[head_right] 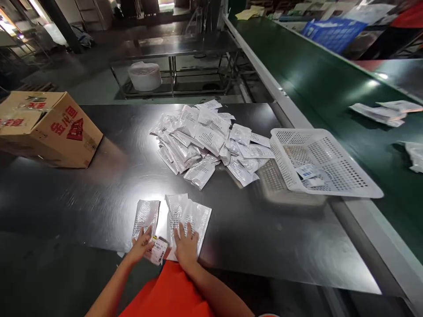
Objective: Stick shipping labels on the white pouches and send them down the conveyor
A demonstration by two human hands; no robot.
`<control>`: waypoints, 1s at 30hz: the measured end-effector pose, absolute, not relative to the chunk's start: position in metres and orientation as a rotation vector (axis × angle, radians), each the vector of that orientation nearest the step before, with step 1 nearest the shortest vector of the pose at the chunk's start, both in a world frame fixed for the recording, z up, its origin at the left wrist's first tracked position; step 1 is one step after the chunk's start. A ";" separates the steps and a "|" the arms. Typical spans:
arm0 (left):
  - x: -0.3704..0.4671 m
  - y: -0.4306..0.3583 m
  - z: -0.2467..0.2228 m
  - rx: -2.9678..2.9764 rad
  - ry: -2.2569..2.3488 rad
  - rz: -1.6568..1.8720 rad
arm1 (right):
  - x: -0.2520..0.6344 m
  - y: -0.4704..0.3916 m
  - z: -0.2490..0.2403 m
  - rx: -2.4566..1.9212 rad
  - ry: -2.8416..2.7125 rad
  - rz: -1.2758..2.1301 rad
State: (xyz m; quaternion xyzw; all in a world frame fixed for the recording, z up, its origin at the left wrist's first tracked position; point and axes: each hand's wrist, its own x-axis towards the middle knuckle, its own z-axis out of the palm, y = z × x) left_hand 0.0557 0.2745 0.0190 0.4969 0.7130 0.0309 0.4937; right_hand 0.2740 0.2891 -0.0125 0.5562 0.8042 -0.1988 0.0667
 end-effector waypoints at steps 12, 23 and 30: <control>0.045 0.256 0.033 1.574 1.624 0.026 | 0.281 0.310 -0.010 1.445 2.629 -0.560; 0.055 0.246 0.031 1.735 1.597 -0.188 | 0.247 0.297 -0.038 1.420 2.875 -0.703; 0.064 0.242 0.022 1.745 1.625 -0.101 | 0.308 0.455 -0.005 3.059 1.723 -1.278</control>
